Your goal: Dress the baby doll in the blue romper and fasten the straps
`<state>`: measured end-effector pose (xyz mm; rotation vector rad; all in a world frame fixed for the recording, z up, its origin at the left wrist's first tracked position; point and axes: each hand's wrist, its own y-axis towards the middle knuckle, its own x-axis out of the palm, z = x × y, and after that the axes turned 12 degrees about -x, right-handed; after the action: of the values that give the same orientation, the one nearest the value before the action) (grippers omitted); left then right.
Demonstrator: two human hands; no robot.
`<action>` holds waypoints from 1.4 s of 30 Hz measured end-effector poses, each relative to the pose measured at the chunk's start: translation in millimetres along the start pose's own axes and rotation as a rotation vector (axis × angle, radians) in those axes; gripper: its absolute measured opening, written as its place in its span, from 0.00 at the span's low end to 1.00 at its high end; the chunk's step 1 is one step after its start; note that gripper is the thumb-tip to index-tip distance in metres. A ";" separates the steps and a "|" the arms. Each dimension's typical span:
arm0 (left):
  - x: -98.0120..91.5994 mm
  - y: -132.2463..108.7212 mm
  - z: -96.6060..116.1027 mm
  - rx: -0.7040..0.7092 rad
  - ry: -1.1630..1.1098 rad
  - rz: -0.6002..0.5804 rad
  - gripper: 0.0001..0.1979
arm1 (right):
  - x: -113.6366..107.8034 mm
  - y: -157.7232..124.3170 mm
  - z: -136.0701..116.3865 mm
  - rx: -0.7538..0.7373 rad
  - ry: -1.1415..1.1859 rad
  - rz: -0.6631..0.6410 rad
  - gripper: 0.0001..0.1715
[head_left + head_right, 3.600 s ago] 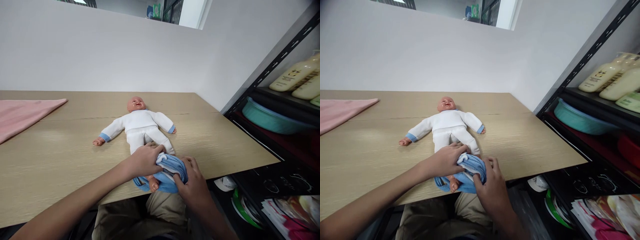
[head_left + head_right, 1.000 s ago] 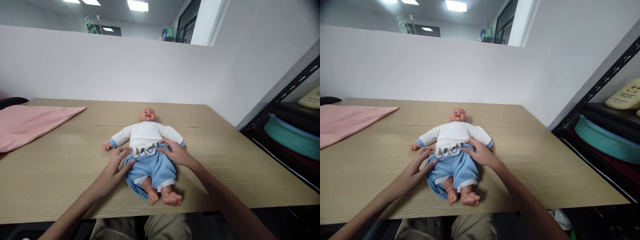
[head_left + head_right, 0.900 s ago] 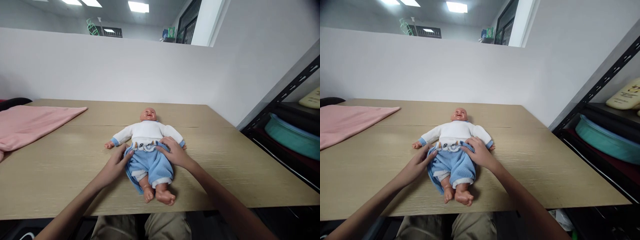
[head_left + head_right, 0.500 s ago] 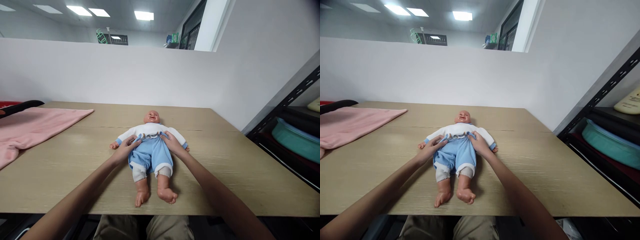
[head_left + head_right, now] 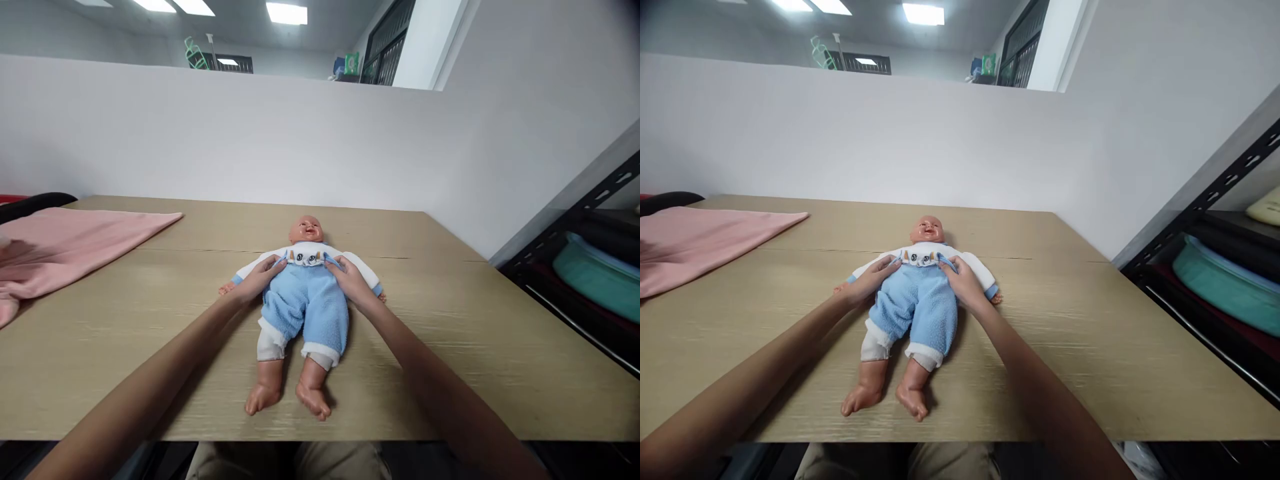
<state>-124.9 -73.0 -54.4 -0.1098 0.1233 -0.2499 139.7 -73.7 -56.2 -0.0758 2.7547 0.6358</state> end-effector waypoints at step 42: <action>1.7 0.8 -3.5 -0.147 -0.378 -0.213 0.18 | -28.8 -24.2 3.8 0.065 -0.141 0.123 0.18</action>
<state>-123.5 -73.0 -58.1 -0.3145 -0.2475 -0.4277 171.0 -94.3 -60.6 0.1481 2.6559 0.5595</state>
